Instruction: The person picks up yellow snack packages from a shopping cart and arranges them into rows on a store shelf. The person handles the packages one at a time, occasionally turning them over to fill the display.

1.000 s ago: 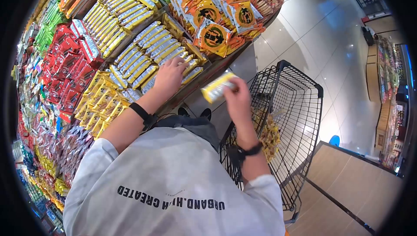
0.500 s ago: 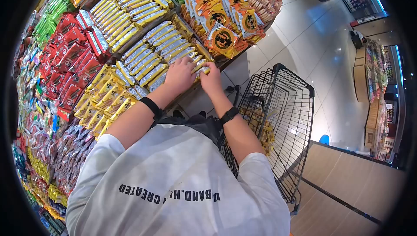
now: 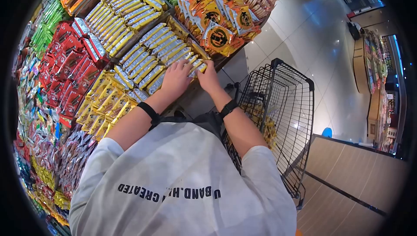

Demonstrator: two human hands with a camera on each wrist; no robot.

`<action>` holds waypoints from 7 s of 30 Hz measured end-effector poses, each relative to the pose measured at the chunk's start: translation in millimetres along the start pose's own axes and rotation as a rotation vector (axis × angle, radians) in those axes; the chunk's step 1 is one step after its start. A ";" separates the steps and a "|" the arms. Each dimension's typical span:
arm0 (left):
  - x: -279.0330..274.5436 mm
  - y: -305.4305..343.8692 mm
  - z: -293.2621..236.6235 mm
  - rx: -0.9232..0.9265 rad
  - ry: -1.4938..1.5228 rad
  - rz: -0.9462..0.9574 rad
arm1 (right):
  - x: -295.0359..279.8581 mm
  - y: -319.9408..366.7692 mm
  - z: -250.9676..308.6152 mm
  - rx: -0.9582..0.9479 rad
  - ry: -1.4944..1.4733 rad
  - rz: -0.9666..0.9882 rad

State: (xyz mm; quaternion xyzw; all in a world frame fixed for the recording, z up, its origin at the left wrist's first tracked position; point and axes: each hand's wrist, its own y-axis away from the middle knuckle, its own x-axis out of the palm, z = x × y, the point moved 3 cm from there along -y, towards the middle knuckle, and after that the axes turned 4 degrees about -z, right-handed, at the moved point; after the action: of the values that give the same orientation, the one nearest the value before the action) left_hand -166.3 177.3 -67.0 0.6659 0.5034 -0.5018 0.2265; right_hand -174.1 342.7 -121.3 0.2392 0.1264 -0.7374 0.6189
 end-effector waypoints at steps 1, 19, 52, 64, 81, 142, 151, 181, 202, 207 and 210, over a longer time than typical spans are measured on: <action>0.1 0.3 -0.4 0.007 -0.002 0.007 | -0.4 0.2 0.5 0.007 -0.005 -0.005; -6.0 -7.1 -13.9 -0.004 0.087 -0.047 | -275.5 97.8 -87.3 0.303 -0.510 -0.502; 15.0 11.4 -141.7 0.330 0.028 0.416 | -210.9 353.8 -530.4 1.232 -1.036 -0.926; 7.5 -6.4 -179.6 0.186 0.159 0.603 | -226.5 389.3 -630.4 1.057 -1.855 -0.899; -1.4 0.7 -151.1 0.080 0.139 0.592 | -239.5 373.1 -609.8 1.296 -1.455 -1.185; -88.0 23.1 78.6 -0.401 -0.553 0.295 | -2.2 56.0 124.9 -1.061 0.201 0.319; -87.7 25.1 82.2 -0.405 -0.575 0.285 | 47.1 54.6 127.9 -1.124 0.303 0.301; -77.1 55.7 52.7 -0.339 -0.336 0.381 | 81.2 33.8 103.3 -1.174 0.643 0.064; -63.6 58.1 62.0 -0.410 -0.321 0.448 | 72.1 22.9 101.9 -1.221 0.688 0.023; -61.3 58.9 61.1 -0.425 -0.309 0.469 | 71.8 21.9 104.2 -1.251 0.687 0.008; -60.5 56.3 59.1 -0.379 -0.344 0.477 | 77.6 20.9 101.5 -1.222 0.710 -0.003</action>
State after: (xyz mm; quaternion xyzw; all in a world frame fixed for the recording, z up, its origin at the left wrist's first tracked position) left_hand -141.1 80.8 -47.5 0.6165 0.3723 -0.4373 0.5386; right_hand -182.9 223.4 -71.8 0.0751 0.7124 -0.4126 0.5627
